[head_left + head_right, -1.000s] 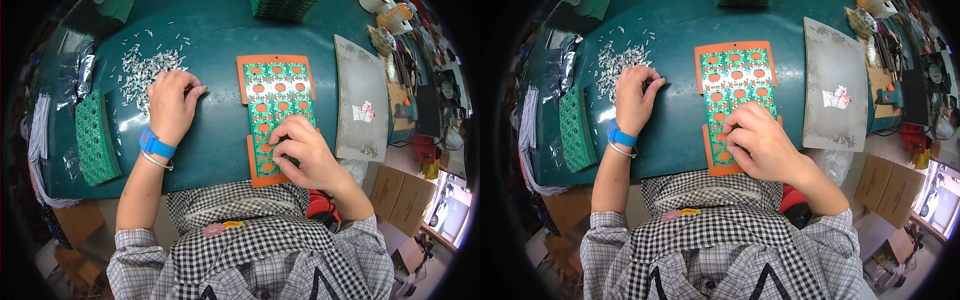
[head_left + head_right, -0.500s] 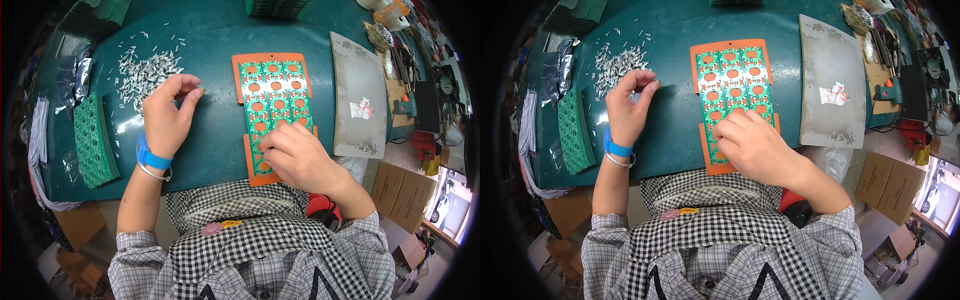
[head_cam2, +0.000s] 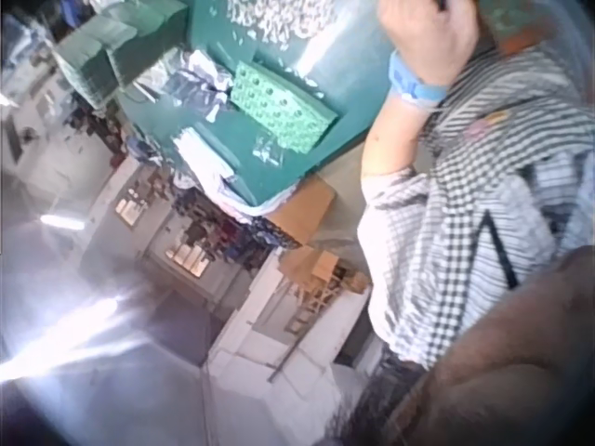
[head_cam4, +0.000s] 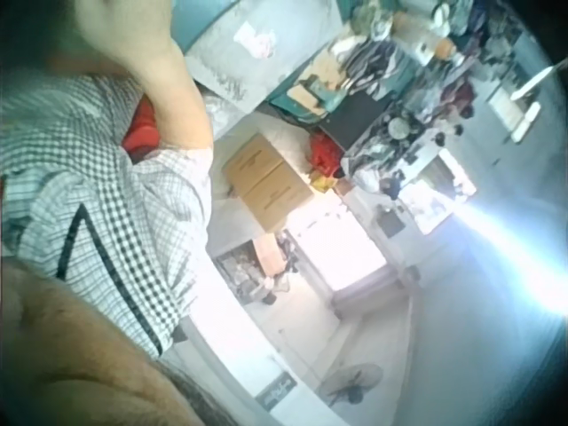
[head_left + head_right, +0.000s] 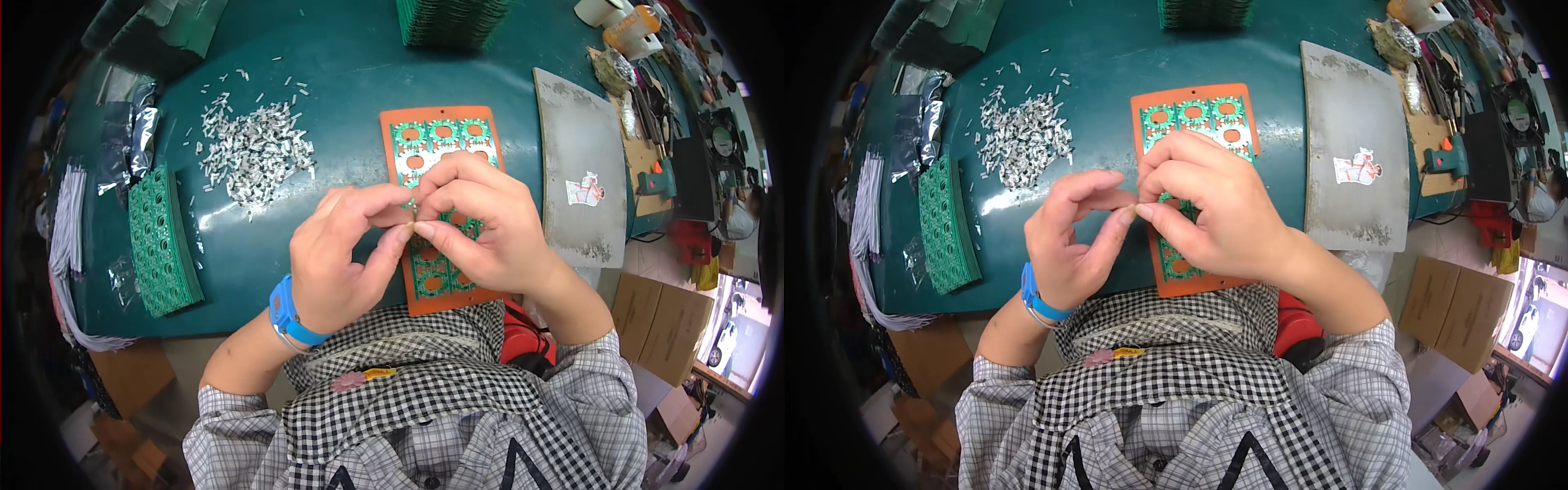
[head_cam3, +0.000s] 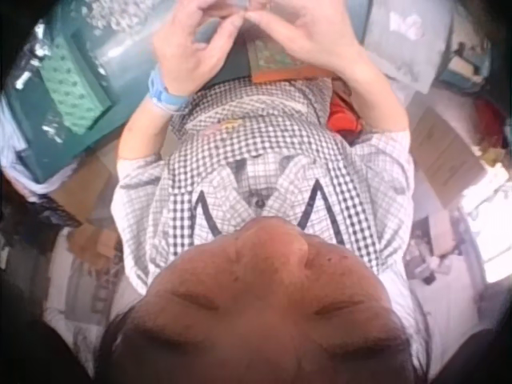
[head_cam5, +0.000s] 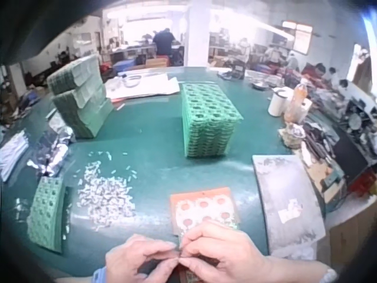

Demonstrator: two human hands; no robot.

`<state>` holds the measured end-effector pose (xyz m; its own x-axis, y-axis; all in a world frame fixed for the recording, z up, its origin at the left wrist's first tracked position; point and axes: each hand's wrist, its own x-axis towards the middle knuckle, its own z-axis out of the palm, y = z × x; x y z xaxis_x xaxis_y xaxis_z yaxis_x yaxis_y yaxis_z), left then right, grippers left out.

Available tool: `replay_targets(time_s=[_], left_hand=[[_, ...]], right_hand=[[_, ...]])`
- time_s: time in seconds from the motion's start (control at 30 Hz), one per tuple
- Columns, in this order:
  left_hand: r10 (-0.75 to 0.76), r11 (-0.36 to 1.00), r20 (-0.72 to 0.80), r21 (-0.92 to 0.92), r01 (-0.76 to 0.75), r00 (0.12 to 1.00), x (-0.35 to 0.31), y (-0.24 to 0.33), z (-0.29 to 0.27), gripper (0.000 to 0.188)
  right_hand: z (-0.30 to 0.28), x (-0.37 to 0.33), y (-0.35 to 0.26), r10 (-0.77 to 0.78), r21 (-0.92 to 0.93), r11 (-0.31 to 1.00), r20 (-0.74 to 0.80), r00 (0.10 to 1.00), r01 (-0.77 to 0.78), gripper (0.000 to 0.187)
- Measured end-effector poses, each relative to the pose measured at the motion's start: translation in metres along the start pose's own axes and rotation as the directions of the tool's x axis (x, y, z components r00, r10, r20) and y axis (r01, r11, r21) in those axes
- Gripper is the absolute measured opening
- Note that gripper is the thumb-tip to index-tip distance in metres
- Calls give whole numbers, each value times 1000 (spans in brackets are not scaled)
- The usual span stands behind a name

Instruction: The person inserts small metallic components into the circular holes of a green circuit board held within an orange jig. The person repeatedly picks up individual components from a pile on the table and places them into the board's slots. The person occasionally adjusts the board's position and briefly handles a metal plate before resuming the insertion process.

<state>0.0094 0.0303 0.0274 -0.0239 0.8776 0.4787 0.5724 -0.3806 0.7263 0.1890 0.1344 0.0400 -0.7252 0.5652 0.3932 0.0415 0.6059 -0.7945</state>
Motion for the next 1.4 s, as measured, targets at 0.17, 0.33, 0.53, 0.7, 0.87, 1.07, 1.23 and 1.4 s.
replay_targets(time_s=[0.17, 0.33, 0.53, 0.7, 0.87, 1.07, 1.23, 1.4], left_hand=[[26, 961, 115, 271, -57, 993, 14, -13, -18, 29], [-27, 774, 6, 633, 17, 1000, 32, -77, -57, 25], [-298, 696, -73, 665, 269, 952, 20, -117, -59, 14], [-281, 735, -64, 627, 257, 958, 23, -118, -52, 10], [-295, 849, -152, 412, 331, 943, 24, -114, -47, 6], [-373, 917, -124, 99, 386, 919, 26, -92, -35, 5], [-381, 921, -28, 81, 382, 924, 30, -67, -29, 13], [-319, 946, 22, 61, 318, 947, 34, -50, -15, 13]], right_hand=[[-31, 17, 31, 19, -87, 996, 9, 1000, -18, 4], [-60, 43, 89, 273, -221, 943, 86, 958, -249, 7], [-56, 55, 109, 206, -268, 949, 139, 969, -163, 7], [-55, 55, 110, 213, -302, 939, 144, 966, -162, 8], [-57, 54, 110, 231, -272, 945, 155, 960, -183, 8], [-51, 56, 112, 113, -321, 946, 178, 978, -51, 7], [-55, 58, 109, 155, -344, 935, 176, 972, -87, 9], [-55, 57, 111, 139, -347, 935, 165, 976, -75, 8]])
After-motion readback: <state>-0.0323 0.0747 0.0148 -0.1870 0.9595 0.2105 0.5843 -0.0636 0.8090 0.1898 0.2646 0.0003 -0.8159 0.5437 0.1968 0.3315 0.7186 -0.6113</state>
